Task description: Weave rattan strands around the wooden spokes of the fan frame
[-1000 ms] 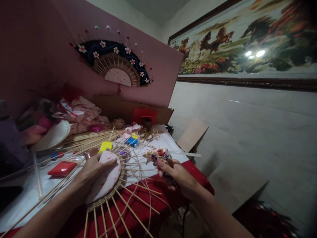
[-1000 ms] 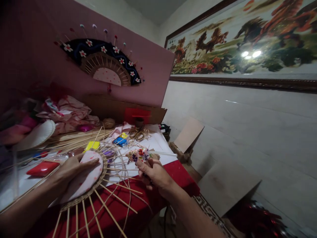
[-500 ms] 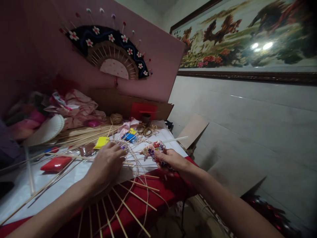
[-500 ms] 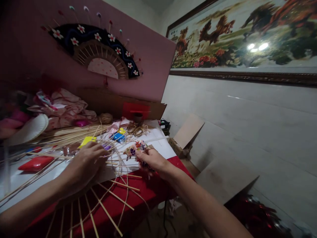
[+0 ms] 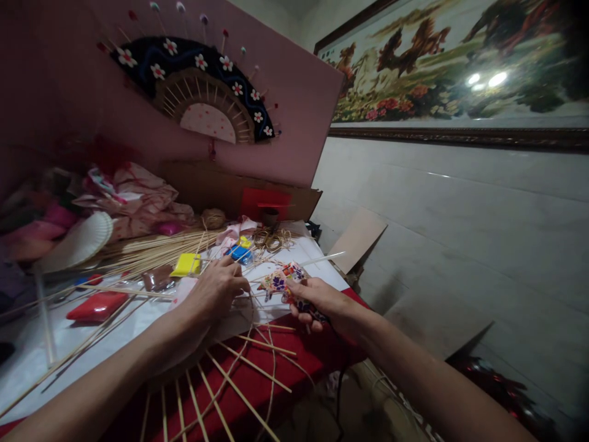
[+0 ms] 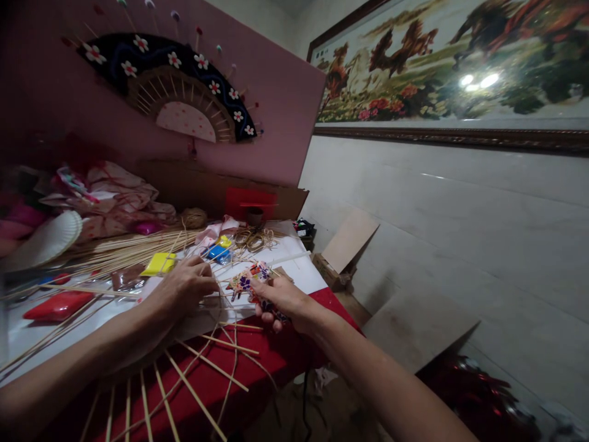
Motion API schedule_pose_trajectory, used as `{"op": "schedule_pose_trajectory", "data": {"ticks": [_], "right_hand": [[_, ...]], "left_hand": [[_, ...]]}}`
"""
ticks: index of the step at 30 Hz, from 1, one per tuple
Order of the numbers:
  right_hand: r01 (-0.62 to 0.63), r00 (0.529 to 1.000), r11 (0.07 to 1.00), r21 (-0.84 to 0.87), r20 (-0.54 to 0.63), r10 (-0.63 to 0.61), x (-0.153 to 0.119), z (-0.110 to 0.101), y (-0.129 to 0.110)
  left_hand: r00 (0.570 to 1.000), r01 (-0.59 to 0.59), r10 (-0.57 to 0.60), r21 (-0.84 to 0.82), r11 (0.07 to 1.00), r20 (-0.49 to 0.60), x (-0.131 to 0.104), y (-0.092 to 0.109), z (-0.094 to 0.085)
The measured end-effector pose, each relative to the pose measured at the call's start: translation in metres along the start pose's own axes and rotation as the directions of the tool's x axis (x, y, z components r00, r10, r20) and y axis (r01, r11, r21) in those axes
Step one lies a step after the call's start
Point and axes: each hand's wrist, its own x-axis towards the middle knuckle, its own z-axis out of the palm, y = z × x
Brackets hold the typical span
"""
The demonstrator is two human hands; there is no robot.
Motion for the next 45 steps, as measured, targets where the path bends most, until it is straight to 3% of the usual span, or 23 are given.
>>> {"op": "schedule_pose_trajectory", "data": {"ticks": [9,17,24,32,45], "right_hand": [[-0.036,0.999,0.999,0.013,0.013,0.036,0.007,-0.005,0.004],[-0.035,0.996,0.999,-0.002,0.079,0.035,0.009,-0.002,0.001],[-0.083,0.994,0.996,-0.041,0.067,0.086,0.010,0.003,-0.004],[-0.057,0.995,0.979,-0.196,-0.095,0.039,0.007,0.011,-0.007],[-0.138,0.985,0.939,-0.314,-0.139,0.099,0.011,0.019,-0.010]], "left_hand": [[0.999,-0.037,0.037,0.052,0.998,-0.013,0.003,0.012,-0.005],[0.999,-0.040,0.040,-0.004,0.999,-0.027,0.003,0.002,0.004],[0.998,-0.019,0.017,-0.019,1.000,-0.056,0.002,0.001,0.006],[0.995,-0.006,0.003,-0.028,1.000,-0.100,0.001,0.000,0.009],[0.991,-0.024,0.018,-0.047,0.999,-0.136,0.002,-0.001,0.010]]}}
